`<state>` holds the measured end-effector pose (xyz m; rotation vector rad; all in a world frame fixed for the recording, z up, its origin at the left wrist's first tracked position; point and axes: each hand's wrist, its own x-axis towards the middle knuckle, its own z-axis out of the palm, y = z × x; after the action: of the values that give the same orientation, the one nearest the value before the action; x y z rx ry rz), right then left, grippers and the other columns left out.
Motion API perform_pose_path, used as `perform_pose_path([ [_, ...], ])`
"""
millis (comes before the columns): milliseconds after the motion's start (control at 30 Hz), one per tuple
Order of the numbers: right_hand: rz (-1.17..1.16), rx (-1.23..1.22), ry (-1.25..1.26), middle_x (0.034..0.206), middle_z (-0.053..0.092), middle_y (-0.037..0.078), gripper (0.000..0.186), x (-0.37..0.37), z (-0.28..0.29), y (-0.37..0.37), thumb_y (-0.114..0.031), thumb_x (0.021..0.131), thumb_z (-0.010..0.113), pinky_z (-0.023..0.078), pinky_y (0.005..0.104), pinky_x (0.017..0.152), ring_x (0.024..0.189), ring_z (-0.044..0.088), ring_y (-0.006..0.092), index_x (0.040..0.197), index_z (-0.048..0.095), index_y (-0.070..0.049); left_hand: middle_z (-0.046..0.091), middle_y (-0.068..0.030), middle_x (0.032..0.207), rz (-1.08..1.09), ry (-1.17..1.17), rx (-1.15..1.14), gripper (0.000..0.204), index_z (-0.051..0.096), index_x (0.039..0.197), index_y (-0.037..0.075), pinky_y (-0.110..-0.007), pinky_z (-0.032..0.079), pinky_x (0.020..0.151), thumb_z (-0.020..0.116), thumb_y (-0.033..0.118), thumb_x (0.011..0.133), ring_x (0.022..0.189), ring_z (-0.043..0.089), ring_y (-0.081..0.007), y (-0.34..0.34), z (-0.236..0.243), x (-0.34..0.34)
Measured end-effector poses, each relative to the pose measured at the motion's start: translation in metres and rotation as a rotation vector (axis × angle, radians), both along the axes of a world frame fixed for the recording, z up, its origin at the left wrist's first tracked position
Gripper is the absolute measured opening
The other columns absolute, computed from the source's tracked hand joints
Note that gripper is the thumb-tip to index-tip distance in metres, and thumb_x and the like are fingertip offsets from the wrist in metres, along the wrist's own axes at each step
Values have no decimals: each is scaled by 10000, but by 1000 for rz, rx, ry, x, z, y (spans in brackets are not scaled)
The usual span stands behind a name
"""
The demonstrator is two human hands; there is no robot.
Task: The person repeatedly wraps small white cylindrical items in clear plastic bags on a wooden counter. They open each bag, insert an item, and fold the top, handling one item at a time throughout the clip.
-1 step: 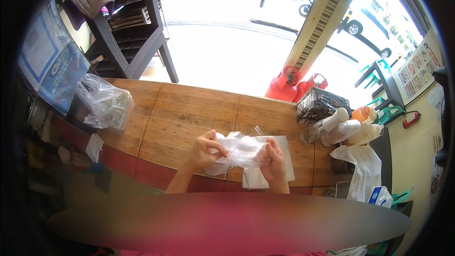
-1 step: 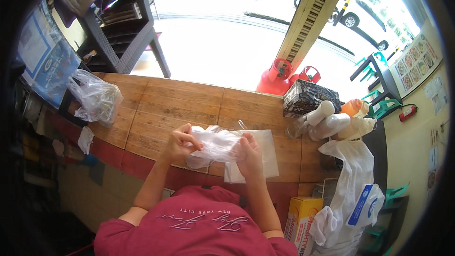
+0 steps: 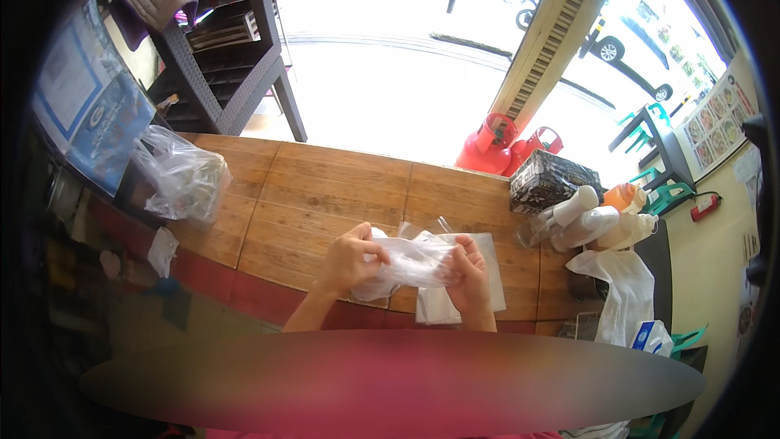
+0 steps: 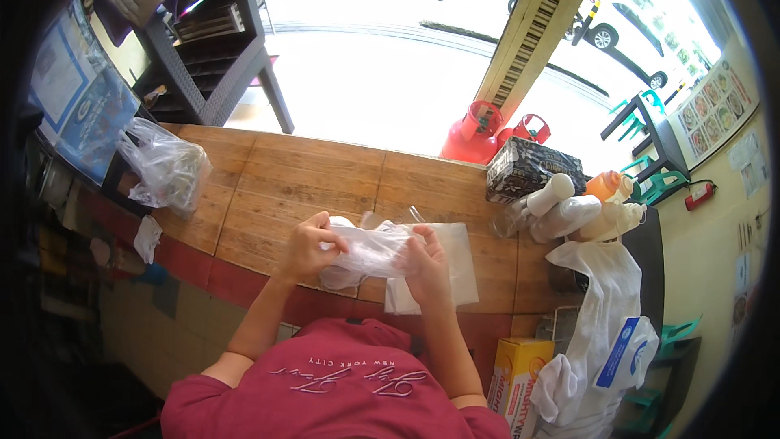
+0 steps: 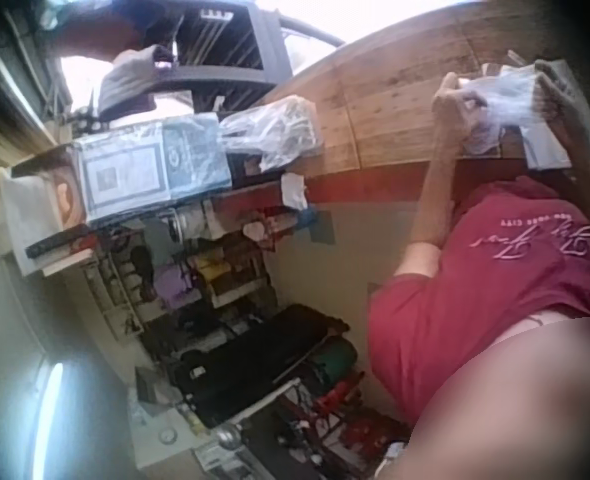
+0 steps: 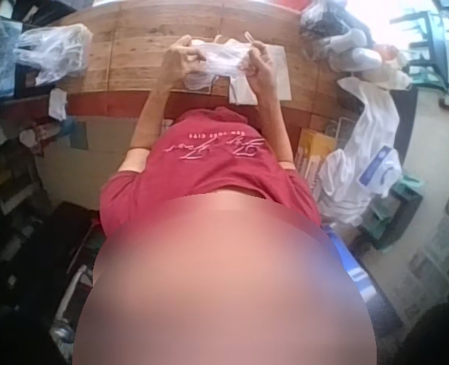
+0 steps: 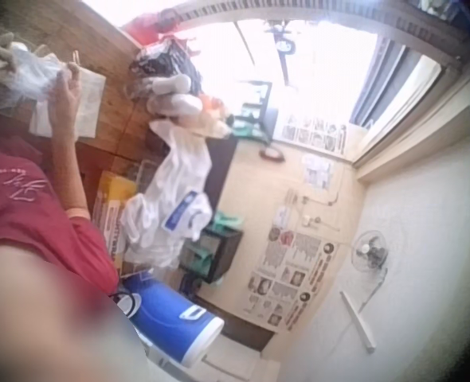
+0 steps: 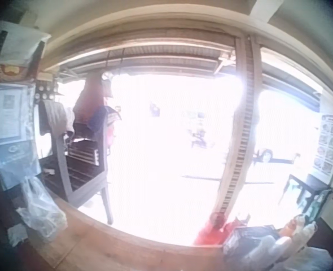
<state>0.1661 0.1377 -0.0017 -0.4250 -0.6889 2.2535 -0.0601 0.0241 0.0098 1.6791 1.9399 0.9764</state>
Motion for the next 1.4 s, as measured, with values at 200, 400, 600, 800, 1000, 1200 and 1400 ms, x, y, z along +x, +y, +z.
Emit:
perform_pose_path([
  [200,-186,426,-574,786,576,26,271,-29,28,1,-14,907,638,456,283,623,665,560,129,1157,545,-61,434,-110,1138,256,392,-58,556,552,1299,130,-420,551,764,642,-4,768,931,568,-305,24,27,11],
  [400,-685,1474,-651,963,663,144,219,-41,61,-5,44,770,645,510,378,795,861,628,330,983,668,-2,437,-136,1210,144,383,118,897,288,1532,199,-437,551,755,565,-98,733,982,601,-357,34,58,14],
  [600,282,1106,-1073,1100,639,168,194,-70,35,6,-24,871,547,525,344,810,1010,623,347,1026,659,6,442,-112,1138,-161,616,121,883,271,1536,271,-311,585,628,599,-20,769,900,585,-263,23,82,50],
  [800,74,632,-617,1239,593,134,305,-64,-33,40,-160,954,544,450,321,982,1158,553,233,1225,584,-24,504,-65,1028,-502,628,323,597,468,1408,221,-244,544,542,560,57,841,843,550,-183,3,63,89],
  [1000,-101,320,-137,1258,569,81,430,-32,-83,63,-203,947,623,419,335,1053,1195,515,183,1330,516,-41,481,-86,1014,-340,434,259,418,575,1232,58,-259,562,630,581,54,814,939,546,-208,-4,41,77],
  [1200,-315,836,-630,1224,550,123,354,-27,-61,27,-192,937,601,417,363,994,1160,520,226,1241,528,-26,428,-106,1077,-385,430,264,555,486,1360,40,-248,556,662,577,36,813,953,521,-223,3,44,87],
  [1400,-105,884,-574,1187,562,162,315,-53,-24,16,-191,915,599,434,383,953,1128,539,258,1172,548,-16,436,-89,1078,-416,314,287,691,374,1495,175,-246,553,635,560,52,842,918,507,-188,0,42,87],
])
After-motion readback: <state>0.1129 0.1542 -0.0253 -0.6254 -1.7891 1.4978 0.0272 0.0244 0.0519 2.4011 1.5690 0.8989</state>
